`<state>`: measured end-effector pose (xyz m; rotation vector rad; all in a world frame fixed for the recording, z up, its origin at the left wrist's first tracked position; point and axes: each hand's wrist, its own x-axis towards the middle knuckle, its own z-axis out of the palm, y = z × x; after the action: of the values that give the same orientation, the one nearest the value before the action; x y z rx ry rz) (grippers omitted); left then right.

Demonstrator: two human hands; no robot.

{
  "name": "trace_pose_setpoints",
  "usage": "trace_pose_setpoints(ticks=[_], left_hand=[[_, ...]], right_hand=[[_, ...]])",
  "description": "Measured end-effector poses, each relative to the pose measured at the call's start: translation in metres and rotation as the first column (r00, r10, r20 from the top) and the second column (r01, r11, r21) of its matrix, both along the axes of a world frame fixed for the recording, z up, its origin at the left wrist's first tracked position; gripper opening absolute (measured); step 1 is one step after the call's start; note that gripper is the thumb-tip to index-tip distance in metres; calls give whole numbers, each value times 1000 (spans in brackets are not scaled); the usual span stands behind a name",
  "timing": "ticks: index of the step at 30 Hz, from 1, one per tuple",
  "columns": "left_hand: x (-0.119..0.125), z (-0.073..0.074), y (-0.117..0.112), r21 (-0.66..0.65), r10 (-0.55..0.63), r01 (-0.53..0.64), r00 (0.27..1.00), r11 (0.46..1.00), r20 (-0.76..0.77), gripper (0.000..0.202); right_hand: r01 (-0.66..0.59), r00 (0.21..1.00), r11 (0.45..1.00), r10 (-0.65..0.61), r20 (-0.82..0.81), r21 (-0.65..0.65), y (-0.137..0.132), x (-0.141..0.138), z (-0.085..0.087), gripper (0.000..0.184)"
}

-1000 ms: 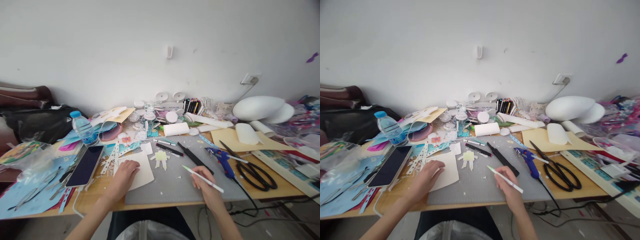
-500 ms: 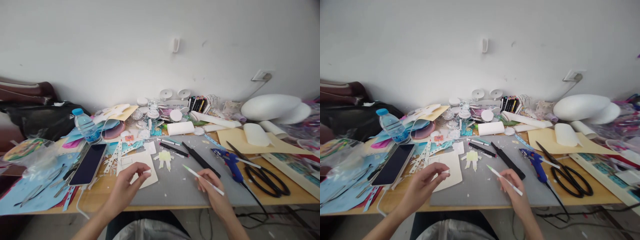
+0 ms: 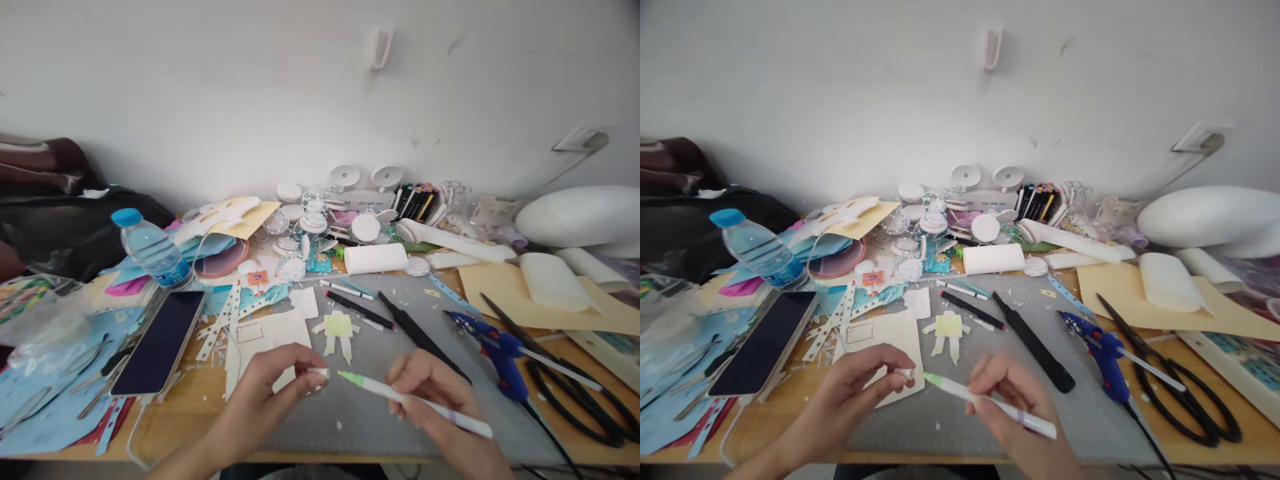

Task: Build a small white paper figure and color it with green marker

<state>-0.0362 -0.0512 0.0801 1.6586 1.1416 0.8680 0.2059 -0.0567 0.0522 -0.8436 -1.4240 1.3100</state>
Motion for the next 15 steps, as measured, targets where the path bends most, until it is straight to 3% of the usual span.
trace_pose_setpoints(ticks=[7, 11, 15], left_hand=[[16, -3, 21, -9, -113, 113, 992, 994, -48, 15], [24, -11, 29, 33, -131, 134, 989, 990, -72, 13], [23, -8, 32, -6, -159, 159, 984, 987, -82, 12]], right_hand=[[-47, 992, 999, 49, 114, -17, 12, 14, 8, 10], [-39, 988, 999, 44, 148, -31, 17, 22, 9, 8], [-72, 980, 997, 73, 184, -12, 18, 29, 7, 2]])
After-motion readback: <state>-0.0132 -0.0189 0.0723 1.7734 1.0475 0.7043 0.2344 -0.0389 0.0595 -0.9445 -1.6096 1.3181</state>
